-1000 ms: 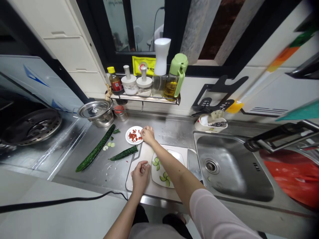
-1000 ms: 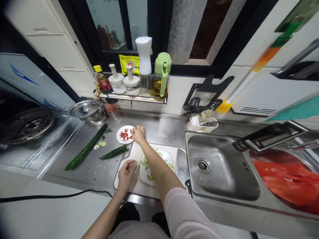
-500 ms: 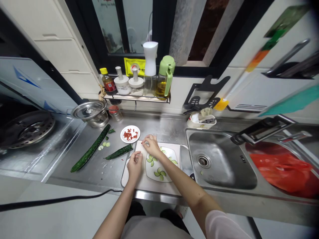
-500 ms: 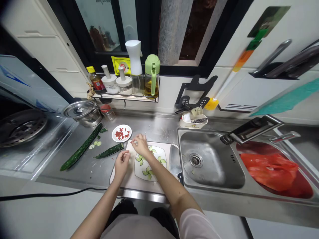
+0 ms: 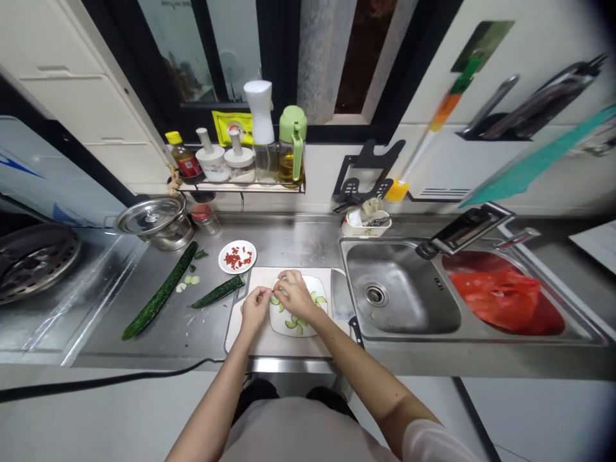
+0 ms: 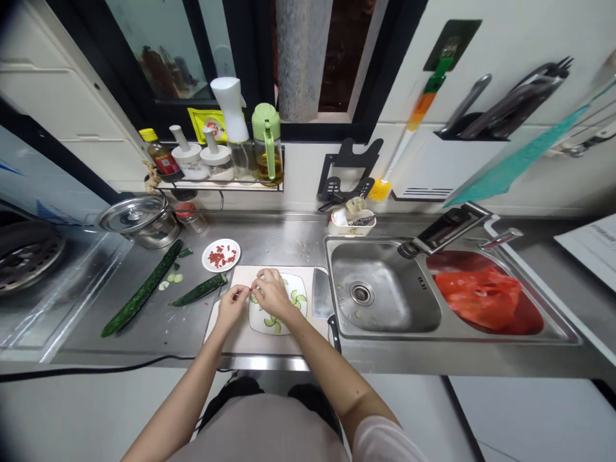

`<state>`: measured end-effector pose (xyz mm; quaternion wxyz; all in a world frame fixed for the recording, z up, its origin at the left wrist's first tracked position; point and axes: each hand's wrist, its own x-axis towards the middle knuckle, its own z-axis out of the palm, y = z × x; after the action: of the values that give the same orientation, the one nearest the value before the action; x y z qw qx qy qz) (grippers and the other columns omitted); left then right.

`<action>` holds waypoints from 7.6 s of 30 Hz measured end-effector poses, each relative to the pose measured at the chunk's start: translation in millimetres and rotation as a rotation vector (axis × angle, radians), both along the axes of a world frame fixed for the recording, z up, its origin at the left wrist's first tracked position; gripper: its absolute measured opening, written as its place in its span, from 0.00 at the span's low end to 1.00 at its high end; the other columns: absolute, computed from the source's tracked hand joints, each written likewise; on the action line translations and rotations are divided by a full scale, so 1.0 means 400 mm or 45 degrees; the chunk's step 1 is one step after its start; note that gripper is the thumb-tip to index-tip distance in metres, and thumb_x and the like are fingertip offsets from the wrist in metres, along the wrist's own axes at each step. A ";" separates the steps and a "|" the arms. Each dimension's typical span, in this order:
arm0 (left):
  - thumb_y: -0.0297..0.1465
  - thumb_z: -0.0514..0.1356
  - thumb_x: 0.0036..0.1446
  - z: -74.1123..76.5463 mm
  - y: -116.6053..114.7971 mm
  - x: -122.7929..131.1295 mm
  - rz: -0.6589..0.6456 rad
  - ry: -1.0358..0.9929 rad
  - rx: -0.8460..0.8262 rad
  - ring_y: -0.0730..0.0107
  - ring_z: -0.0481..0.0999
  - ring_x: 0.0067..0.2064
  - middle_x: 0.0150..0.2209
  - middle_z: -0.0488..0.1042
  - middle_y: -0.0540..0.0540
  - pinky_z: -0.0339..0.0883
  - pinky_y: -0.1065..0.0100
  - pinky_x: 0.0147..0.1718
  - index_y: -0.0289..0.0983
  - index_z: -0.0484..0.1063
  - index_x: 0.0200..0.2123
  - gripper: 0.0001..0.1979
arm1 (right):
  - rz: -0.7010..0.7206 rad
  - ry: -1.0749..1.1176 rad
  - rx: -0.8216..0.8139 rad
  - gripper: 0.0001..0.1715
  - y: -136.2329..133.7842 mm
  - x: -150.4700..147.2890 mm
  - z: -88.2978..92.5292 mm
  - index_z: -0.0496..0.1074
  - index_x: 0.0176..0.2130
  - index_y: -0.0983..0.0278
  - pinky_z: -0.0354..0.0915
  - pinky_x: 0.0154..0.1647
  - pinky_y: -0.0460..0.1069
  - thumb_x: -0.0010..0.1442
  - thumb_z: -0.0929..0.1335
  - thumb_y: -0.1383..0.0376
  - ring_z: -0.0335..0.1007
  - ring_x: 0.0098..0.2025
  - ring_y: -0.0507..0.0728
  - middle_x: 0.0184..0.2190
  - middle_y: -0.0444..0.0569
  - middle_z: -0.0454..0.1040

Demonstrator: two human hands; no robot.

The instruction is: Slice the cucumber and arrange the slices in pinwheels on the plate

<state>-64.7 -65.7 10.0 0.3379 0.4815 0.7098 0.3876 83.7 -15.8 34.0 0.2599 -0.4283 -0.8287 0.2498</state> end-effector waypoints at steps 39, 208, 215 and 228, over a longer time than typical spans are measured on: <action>0.38 0.58 0.57 0.061 0.028 0.183 -0.274 0.327 -0.062 0.61 0.72 0.42 0.38 0.77 0.47 0.57 0.60 0.46 0.42 0.77 0.37 0.10 | -0.335 -0.211 -0.072 0.09 -0.065 0.283 -0.019 0.76 0.34 0.61 0.55 0.55 0.56 0.62 0.66 0.62 0.54 0.52 0.61 0.46 0.51 0.67; 0.43 0.58 0.54 -0.020 -0.143 0.018 0.211 0.114 -0.036 0.71 0.70 0.29 0.28 0.72 0.53 0.61 0.62 0.45 0.41 0.75 0.39 0.15 | -0.151 -0.061 -0.226 0.07 0.030 0.097 -0.039 0.72 0.30 0.63 0.57 0.43 0.48 0.59 0.65 0.67 0.62 0.36 0.54 0.31 0.45 0.72; 0.42 0.58 0.55 -0.023 -0.149 0.042 0.132 0.138 -0.045 0.72 0.70 0.29 0.29 0.72 0.53 0.59 0.62 0.46 0.41 0.74 0.41 0.15 | -0.149 -0.070 -0.264 0.07 -0.066 0.150 -0.045 0.72 0.30 0.63 0.57 0.41 0.47 0.59 0.66 0.68 0.62 0.38 0.54 0.31 0.46 0.71; 0.37 0.59 0.58 0.002 -0.132 0.091 -0.205 0.522 -0.160 0.60 0.72 0.43 0.35 0.76 0.48 0.54 0.59 0.43 0.43 0.76 0.41 0.09 | 0.103 -0.542 -0.164 0.10 -0.141 0.149 -0.037 0.74 0.35 0.65 0.53 0.41 0.49 0.64 0.64 0.66 0.60 0.40 0.56 0.35 0.50 0.71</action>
<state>-28.4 -118.5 10.7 0.2457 0.5832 0.7457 0.2085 143.3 -72.1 19.4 0.0411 -0.4533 -0.8637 0.2163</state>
